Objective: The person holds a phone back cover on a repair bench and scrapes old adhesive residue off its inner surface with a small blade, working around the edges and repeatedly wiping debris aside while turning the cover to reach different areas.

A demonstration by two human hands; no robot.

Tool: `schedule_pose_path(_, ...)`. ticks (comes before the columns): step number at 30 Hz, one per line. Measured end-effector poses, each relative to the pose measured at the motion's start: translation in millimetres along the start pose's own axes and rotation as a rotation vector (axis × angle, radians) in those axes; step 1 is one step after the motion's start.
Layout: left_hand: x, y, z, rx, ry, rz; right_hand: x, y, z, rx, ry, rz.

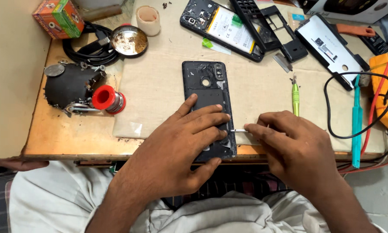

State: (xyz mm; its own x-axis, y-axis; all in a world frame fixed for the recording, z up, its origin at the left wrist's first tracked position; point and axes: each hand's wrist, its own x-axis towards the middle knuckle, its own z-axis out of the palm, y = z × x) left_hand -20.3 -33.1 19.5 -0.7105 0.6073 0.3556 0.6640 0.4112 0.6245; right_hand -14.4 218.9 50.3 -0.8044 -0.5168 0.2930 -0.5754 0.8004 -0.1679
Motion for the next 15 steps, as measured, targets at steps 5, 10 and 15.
schedule_pose_path(5, -1, 0, 1, -0.003, 0.031, -0.002, 2, 5, 2, -0.061, -0.033, -0.065)
schedule_pose_path(10, -1, 0, 1, 0.013, 0.026, 0.010, 8, 14, -1, 0.025, -0.225, 0.073)
schedule_pose_path(15, -1, -1, 3, 0.003, 0.016, 0.001, 11, 16, -10, 0.098, -0.309, 0.030)
